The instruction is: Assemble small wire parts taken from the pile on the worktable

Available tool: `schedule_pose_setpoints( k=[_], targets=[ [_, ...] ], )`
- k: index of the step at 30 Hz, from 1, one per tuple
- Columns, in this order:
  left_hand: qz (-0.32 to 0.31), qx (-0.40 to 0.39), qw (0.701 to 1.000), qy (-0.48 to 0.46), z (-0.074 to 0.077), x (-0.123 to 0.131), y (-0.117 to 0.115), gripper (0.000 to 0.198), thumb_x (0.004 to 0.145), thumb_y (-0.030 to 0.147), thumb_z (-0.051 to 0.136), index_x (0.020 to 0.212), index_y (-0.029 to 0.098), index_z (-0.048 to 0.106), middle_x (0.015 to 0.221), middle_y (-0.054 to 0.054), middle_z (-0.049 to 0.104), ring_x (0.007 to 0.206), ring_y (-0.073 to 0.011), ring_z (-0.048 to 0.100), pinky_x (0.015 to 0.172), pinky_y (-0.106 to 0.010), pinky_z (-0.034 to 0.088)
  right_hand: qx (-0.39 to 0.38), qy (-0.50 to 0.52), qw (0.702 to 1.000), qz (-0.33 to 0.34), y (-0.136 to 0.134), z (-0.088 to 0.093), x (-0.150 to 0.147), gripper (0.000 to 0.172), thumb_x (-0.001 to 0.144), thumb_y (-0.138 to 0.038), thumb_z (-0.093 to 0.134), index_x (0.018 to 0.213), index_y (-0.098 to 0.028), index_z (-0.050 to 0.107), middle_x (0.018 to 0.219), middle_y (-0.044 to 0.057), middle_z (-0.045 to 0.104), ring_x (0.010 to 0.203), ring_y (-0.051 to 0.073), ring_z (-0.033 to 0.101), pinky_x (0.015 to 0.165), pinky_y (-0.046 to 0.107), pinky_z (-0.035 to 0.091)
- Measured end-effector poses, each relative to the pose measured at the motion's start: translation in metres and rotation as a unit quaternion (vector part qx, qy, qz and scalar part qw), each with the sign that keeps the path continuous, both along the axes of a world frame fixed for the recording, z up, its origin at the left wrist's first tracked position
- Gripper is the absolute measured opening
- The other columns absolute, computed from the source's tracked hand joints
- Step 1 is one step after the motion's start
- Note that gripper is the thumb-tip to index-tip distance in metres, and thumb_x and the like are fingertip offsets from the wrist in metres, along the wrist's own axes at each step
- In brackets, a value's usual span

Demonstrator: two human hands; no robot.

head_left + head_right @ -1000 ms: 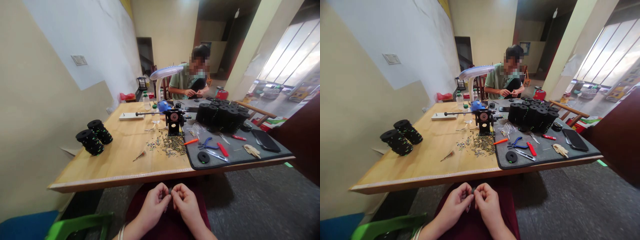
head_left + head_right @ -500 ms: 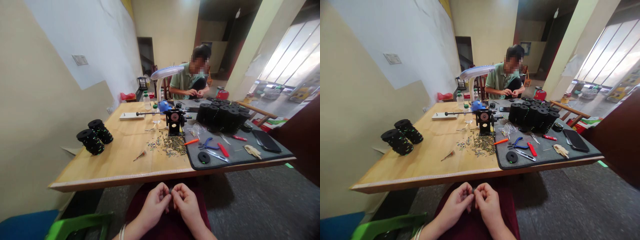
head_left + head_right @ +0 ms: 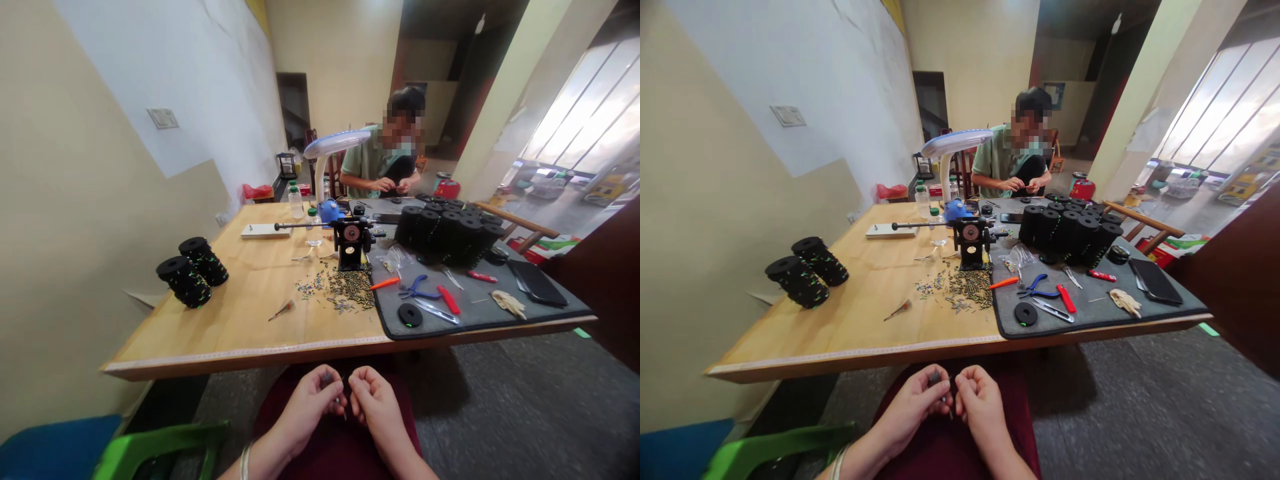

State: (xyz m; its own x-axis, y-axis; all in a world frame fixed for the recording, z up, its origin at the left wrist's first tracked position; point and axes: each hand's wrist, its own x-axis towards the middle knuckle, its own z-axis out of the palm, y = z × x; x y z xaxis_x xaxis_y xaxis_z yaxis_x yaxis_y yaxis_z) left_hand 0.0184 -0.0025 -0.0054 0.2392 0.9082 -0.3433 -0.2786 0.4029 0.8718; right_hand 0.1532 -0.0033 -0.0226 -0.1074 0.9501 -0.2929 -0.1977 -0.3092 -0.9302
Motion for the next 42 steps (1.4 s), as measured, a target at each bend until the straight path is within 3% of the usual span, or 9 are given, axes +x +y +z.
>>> schedule_pose_setpoints(
  k=[11, 21, 29, 37, 42],
  targets=[
    [0.018, 0.0, 1.0, -0.006, 0.0, -0.001, 0.001, 0.02, 0.069, 0.026, 0.071, 0.072, 0.015, 0.055, 0.06, 0.002, 0.058, 0.056, -0.0101, 0.055, 0.052, -0.021, 0.042, -0.017, -0.029, 0.998, 0.053, -0.008, 0.005, 0.001, 0.042, 0.07, -0.058, 0.062, 0.068, -0.018, 0.05, 0.037, -0.009, 0.048, 0.03, 0.002, 0.027, 0.032, 0.016, 0.016],
    [-0.001, 0.01, 1.0, -0.004, 0.0, -0.002, 0.0, 0.019, 0.072, 0.026, 0.069, 0.069, 0.014, 0.054, 0.059, 0.0, 0.062, 0.055, -0.0107, 0.056, 0.053, -0.022, 0.041, -0.008, -0.025, 1.0, 0.009, 0.001, 0.003, 0.0, 0.048, 0.064, -0.063, 0.066, 0.07, -0.018, 0.05, 0.039, -0.008, 0.049, 0.032, 0.003, 0.033, 0.034, 0.015, 0.021],
    [-0.027, 0.022, 0.999, -0.02, 0.004, 0.001, 0.001, 0.021, 0.073, 0.028, 0.07, 0.07, 0.014, 0.054, 0.058, -0.002, 0.064, 0.052, -0.0106, 0.057, 0.051, -0.021, 0.039, 0.014, -0.013, 1.0, 0.016, 0.002, 0.002, -0.001, 0.046, 0.065, -0.06, 0.067, 0.07, -0.017, 0.05, 0.039, -0.008, 0.049, 0.033, 0.004, 0.036, 0.035, 0.015, 0.025],
    [-0.01, -0.027, 0.997, -0.075, 0.003, 0.001, 0.0, 0.023, 0.072, 0.029, 0.071, 0.072, 0.015, 0.053, 0.061, 0.0, 0.062, 0.055, -0.0109, 0.059, 0.053, -0.021, 0.042, 0.021, -0.005, 1.0, 0.009, 0.002, 0.002, -0.001, 0.046, 0.067, -0.061, 0.065, 0.069, -0.018, 0.051, 0.041, -0.007, 0.05, 0.034, 0.006, 0.038, 0.035, 0.017, 0.023],
    [0.012, -0.033, 0.998, -0.061, 0.001, 0.002, 0.001, 0.024, 0.071, 0.03, 0.072, 0.072, 0.015, 0.053, 0.06, 0.002, 0.058, 0.055, -0.0101, 0.057, 0.052, -0.021, 0.042, 0.022, -0.007, 1.0, 0.011, 0.002, 0.002, -0.002, 0.046, 0.067, -0.062, 0.065, 0.07, -0.018, 0.05, 0.042, -0.006, 0.051, 0.034, 0.006, 0.038, 0.036, 0.017, 0.024]
  ],
)
